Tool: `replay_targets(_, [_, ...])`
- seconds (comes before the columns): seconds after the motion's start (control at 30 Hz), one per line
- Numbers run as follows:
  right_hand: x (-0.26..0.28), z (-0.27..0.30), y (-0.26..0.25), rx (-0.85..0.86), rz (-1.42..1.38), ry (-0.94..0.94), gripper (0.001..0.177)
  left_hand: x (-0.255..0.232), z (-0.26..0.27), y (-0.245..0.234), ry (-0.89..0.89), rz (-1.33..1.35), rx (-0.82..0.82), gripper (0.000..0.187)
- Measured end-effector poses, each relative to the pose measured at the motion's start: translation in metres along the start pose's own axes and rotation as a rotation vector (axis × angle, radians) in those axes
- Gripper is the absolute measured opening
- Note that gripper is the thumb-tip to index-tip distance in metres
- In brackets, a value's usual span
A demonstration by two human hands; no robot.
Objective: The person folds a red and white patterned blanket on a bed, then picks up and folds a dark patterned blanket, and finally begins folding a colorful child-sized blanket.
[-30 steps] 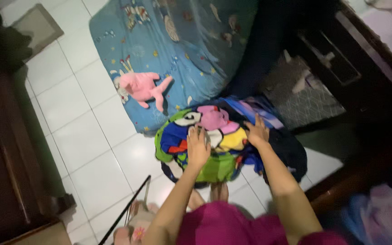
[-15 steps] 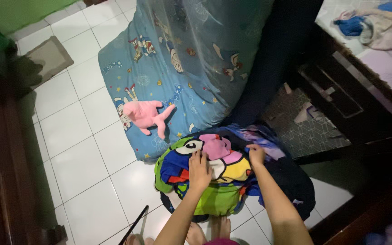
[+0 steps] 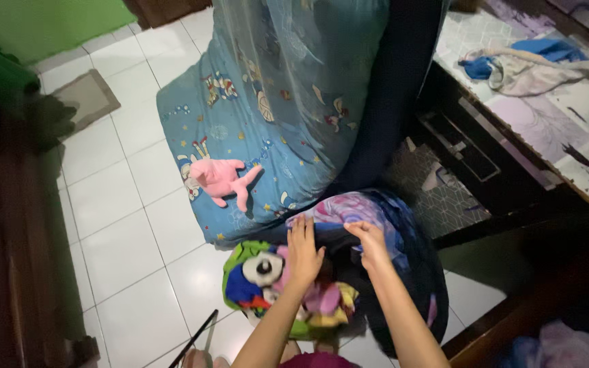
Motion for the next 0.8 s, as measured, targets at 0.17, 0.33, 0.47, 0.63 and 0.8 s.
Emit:
replay_targets(0.17, [0.121, 0.048, 0.042, 0.12, -0.271, -0.011, 0.013, -0.018, -0.013, -0.033, -0.107, -0.008, -0.004, 0.107])
replay_targets(0.33, [0.249, 0.112, 0.075, 0.117, -0.289, 0.11, 0.011, 0.005, -0.024, -0.062, -0.476, 0.05, 0.026, 0.095])
replay_targets(0.47, [0.332, 0.141, 0.102, 0.23, -0.416, 0.053, 0.009, 0.02, -0.034, -0.065, -0.392, 0.372, -0.102, 0.067])
replay_targets(0.63, [0.392, 0.175, 0.146, 0.432, -0.395, 0.044, 0.007, -0.008, -0.072, -0.142, -0.583, 1.64, -0.026, 0.041])
replay_targets(0.8, [0.377, 0.183, 0.173, 0.583, -0.091, 0.029, 0.02, -0.086, -0.084, -0.31, -0.458, 1.881, 0.096, 0.042])
Point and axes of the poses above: each hand's wrist, its own z-axis away from the middle knuckle, its own y-axis out of the palm, x = y × z, the point moved 4 cm from there along -z, towards the middle knuckle, and after that the axes turned 7 degrees about -y, right-handed, at the moved point
